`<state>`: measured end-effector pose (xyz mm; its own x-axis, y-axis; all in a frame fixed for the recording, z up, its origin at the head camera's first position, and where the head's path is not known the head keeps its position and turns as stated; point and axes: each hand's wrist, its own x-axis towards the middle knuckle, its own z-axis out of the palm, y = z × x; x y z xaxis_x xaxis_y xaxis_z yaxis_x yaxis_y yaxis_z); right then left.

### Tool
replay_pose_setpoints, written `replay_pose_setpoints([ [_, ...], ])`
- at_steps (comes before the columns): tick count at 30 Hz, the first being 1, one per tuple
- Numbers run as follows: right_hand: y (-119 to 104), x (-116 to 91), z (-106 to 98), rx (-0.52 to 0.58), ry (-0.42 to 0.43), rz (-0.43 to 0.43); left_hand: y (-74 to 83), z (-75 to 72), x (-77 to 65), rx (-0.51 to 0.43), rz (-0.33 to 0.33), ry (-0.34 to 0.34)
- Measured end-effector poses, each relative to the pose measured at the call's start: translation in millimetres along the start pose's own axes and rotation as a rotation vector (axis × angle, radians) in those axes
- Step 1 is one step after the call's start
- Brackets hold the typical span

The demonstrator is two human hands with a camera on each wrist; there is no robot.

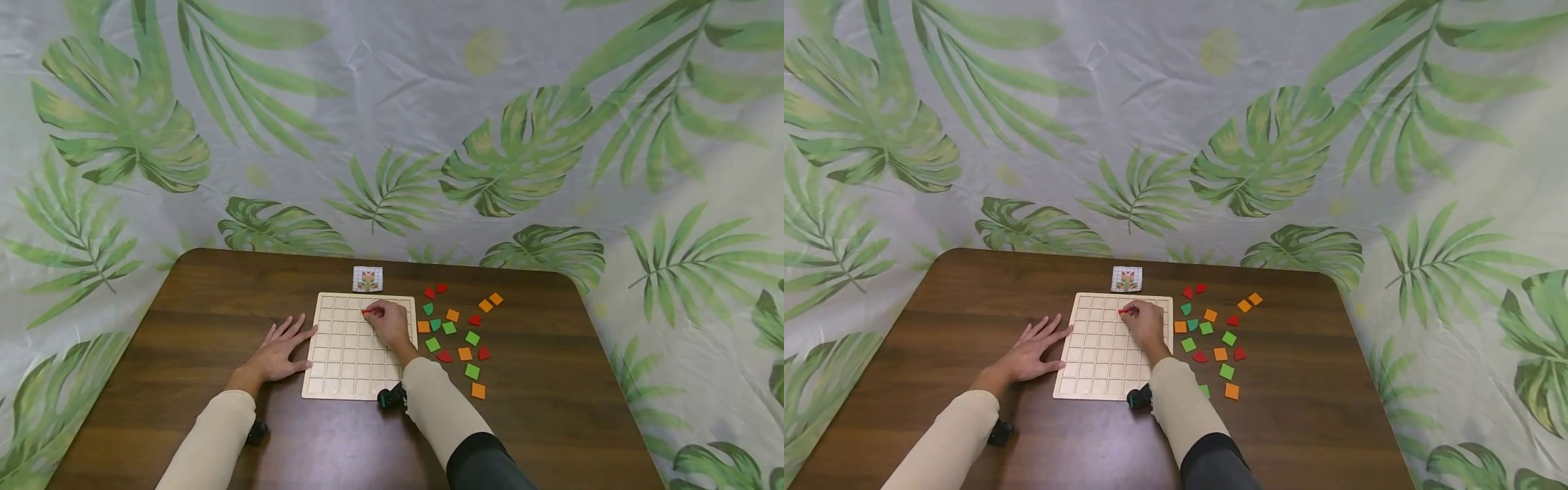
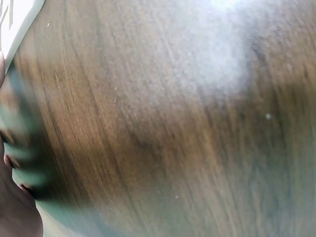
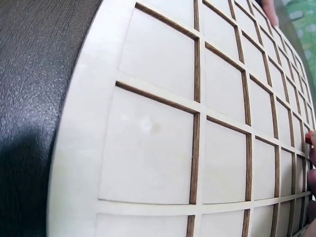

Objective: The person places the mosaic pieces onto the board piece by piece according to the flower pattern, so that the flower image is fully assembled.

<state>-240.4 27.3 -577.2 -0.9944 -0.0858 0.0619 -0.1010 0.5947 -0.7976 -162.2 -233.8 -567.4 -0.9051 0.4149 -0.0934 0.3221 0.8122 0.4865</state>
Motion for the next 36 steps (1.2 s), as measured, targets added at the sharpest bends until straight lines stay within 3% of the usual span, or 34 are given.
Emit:
replay_pose_setpoints([
  [18, 3, 0, -1, -0.093, 0.003, -0.063, -3.4, 3.1, 0.8, 0.007, -0.005, 0.001],
  [36, 10, 1, 3, -0.106, -0.003, -0.092, -3.6, 1.9, 0.5, 0.0, -0.011, -0.005],
])
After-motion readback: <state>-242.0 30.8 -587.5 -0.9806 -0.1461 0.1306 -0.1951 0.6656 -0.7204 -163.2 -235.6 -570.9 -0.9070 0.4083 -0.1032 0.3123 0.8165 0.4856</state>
